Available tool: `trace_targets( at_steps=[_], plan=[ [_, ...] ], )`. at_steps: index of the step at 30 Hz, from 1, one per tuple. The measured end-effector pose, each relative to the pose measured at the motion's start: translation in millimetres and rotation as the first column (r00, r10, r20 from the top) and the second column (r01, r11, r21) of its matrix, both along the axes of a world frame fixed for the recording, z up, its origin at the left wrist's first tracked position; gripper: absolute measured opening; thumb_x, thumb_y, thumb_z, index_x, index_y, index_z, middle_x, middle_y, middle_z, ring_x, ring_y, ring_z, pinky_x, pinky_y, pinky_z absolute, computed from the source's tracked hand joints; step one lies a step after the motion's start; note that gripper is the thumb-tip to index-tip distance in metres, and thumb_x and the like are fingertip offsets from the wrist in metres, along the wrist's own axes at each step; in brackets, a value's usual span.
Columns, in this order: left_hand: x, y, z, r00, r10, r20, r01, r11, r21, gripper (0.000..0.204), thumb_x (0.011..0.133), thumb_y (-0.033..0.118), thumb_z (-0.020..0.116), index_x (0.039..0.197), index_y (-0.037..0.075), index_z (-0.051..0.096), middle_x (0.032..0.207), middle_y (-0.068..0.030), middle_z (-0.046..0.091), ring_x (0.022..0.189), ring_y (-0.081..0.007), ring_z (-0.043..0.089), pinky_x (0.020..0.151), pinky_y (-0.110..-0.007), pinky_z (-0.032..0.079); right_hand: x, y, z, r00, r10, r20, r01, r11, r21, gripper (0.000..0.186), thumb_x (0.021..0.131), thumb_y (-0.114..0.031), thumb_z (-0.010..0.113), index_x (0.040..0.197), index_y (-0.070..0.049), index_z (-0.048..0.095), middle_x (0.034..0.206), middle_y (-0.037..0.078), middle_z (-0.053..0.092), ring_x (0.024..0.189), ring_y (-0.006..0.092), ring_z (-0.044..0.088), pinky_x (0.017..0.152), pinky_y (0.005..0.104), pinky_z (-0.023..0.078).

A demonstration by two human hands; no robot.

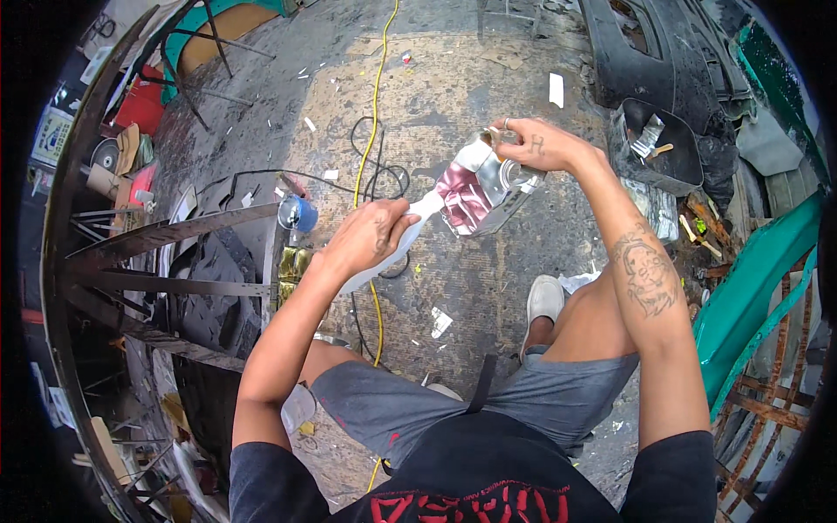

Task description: The person prepares a paint mixture by pouring liquids from a white jug and a metal can into a container, stirring the contents with a brush, and then applying the blue mixture to a textured mold on a table.

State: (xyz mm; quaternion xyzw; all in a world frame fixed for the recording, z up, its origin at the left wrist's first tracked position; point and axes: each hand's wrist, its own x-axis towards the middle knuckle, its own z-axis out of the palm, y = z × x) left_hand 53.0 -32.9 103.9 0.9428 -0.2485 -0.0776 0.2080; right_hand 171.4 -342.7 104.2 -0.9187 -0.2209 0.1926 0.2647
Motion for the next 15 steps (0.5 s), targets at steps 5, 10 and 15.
trace_targets(
  at_steps=[5, 10, 15],
  plan=[
    [10, -8, -9, 0.998, -0.057, 0.010, 0.056, 0.996, 0.064, 0.033, 0.100, 0.028, 0.054, 0.084, -0.001, 0.055, 0.075, -0.0239, 0.059, 0.075, -0.0447, 0.059, 0.065, -0.050, 0.045, -2, 3, -2, 0.995, 0.028, 0.091, -0.032, 0.999, 0.036, 0.057, 0.090, -0.043, 0.057, 0.136, -0.010, 0.055, 0.107, 0.022, 0.071, 0.096, 0.0322, 0.068, 0.086, 0.0424, 0.050],
    [16, -23, 0, 0.997, -0.073, -0.011, 0.073, 0.996, 0.059, 0.034, 0.100, 0.028, 0.055, 0.083, -0.002, 0.056, 0.072, -0.0246, 0.059, 0.074, -0.0452, 0.060, 0.064, -0.051, 0.046, -3, 2, 2, 0.998, 0.040, 0.047, -0.042, 0.997, 0.060, 0.059, 0.089, -0.043, 0.057, 0.138, -0.011, 0.054, 0.111, 0.022, 0.069, 0.101, 0.0325, 0.067, 0.088, 0.0432, 0.050],
    [17, -29, 5, 0.997, -0.069, -0.043, 0.073, 0.991, 0.111, 0.033, 0.099, 0.027, 0.057, 0.084, -0.002, 0.058, 0.074, -0.0253, 0.061, 0.075, -0.0449, 0.062, 0.064, -0.052, 0.047, -5, 5, 5, 0.999, 0.026, -0.019, -0.026, 0.999, 0.030, 0.059, 0.089, -0.044, 0.057, 0.139, -0.011, 0.054, 0.113, 0.021, 0.069, 0.103, 0.0326, 0.066, 0.088, 0.0425, 0.050]
  ],
)
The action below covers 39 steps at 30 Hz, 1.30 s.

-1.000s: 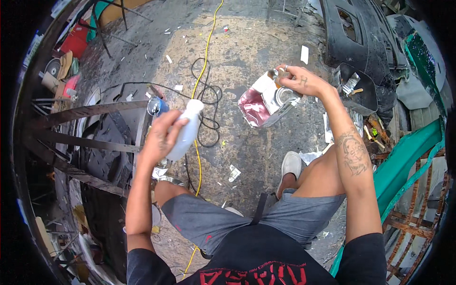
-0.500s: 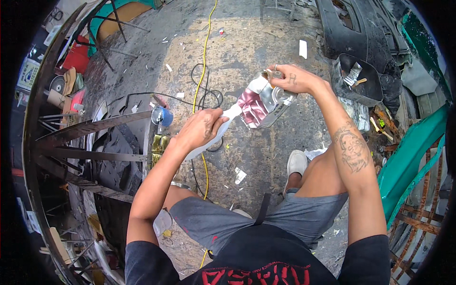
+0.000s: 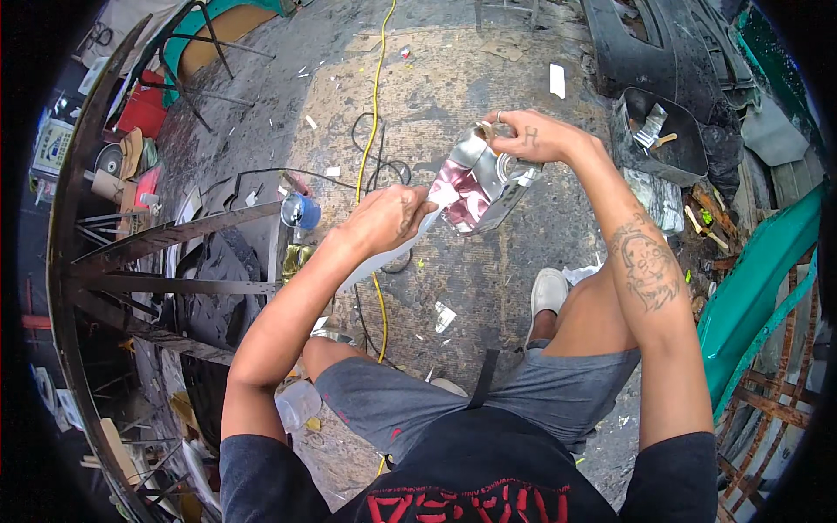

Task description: The person prepares a paint mixture by pouring liquids from a white jug and a metal can into a container, stirring the contents with a brush, and then applying the blue mixture to a textured mold on a table.

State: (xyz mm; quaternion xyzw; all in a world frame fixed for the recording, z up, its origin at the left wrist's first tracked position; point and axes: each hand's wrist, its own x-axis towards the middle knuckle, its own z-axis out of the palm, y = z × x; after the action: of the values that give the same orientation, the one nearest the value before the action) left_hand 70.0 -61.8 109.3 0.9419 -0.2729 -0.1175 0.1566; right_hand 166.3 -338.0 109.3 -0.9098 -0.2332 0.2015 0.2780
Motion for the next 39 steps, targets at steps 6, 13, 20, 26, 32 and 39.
trace_targets(
  at_steps=[6, 13, 20, 26, 32, 39],
  plan=[
    [7, -4, -5, 0.999, -0.037, -0.021, 0.038, 0.998, 0.042, 0.032, 0.099, 0.027, 0.056, 0.086, -0.002, 0.060, 0.075, -0.0253, 0.062, 0.077, -0.0446, 0.064, 0.066, -0.052, 0.048, 6, -3, -9, 0.997, 0.021, 0.072, -0.023, 1.000, 0.017, 0.061, 0.089, -0.045, 0.057, 0.140, -0.011, 0.053, 0.107, 0.021, 0.070, 0.098, 0.0319, 0.067, 0.085, 0.0423, 0.050],
    [12, -6, -2, 0.999, -0.041, -0.028, 0.042, 0.997, 0.070, 0.031, 0.099, 0.026, 0.056, 0.087, -0.002, 0.062, 0.077, -0.0258, 0.064, 0.079, -0.0446, 0.065, 0.068, -0.052, 0.049, 0, 2, 4, 1.000, 0.009, 0.002, -0.009, 0.999, -0.047, 0.059, 0.089, -0.044, 0.058, 0.139, -0.013, 0.053, 0.126, 0.024, 0.063, 0.121, 0.0388, 0.058, 0.102, 0.0465, 0.046],
    [12, -11, 1, 0.998, -0.042, -0.043, 0.043, 0.999, 0.031, 0.030, 0.098, 0.025, 0.057, 0.088, -0.003, 0.063, 0.078, -0.0265, 0.065, 0.078, -0.0451, 0.065, 0.068, -0.052, 0.050, 7, -4, -14, 0.992, 0.033, 0.119, -0.033, 0.999, -0.004, 0.064, 0.089, -0.048, 0.057, 0.139, -0.009, 0.053, 0.105, 0.021, 0.071, 0.098, 0.0324, 0.068, 0.085, 0.0414, 0.051],
    [15, -9, -1, 0.997, -0.069, -0.021, 0.070, 0.996, 0.047, 0.029, 0.097, 0.023, 0.058, 0.087, -0.004, 0.062, 0.075, -0.0262, 0.064, 0.074, -0.0449, 0.065, 0.065, -0.052, 0.050, 6, 2, -6, 1.000, 0.023, -0.002, -0.023, 1.000, 0.019, 0.061, 0.086, -0.044, 0.057, 0.137, -0.012, 0.054, 0.121, 0.026, 0.064, 0.115, 0.0374, 0.061, 0.098, 0.0450, 0.048],
    [15, -11, 1, 0.997, -0.071, -0.001, 0.071, 0.996, 0.049, 0.029, 0.098, 0.022, 0.058, 0.086, -0.004, 0.062, 0.075, -0.0262, 0.064, 0.074, -0.0447, 0.065, 0.065, -0.052, 0.050, 6, 3, -2, 0.998, 0.013, -0.061, -0.015, 0.999, -0.033, 0.059, 0.087, -0.047, 0.058, 0.137, -0.015, 0.055, 0.123, 0.024, 0.064, 0.115, 0.0367, 0.061, 0.097, 0.0442, 0.048],
    [10, -7, 1, 0.999, -0.052, -0.014, 0.053, 0.998, 0.019, 0.029, 0.099, 0.024, 0.057, 0.089, -0.003, 0.062, 0.074, -0.0257, 0.063, 0.076, -0.0449, 0.064, 0.067, -0.052, 0.050, 5, -1, -5, 0.999, -0.001, -0.038, 0.002, 1.000, 0.009, 0.056, 0.088, -0.051, 0.059, 0.132, -0.016, 0.057, 0.121, 0.021, 0.066, 0.111, 0.0353, 0.062, 0.094, 0.0451, 0.048]
  ],
)
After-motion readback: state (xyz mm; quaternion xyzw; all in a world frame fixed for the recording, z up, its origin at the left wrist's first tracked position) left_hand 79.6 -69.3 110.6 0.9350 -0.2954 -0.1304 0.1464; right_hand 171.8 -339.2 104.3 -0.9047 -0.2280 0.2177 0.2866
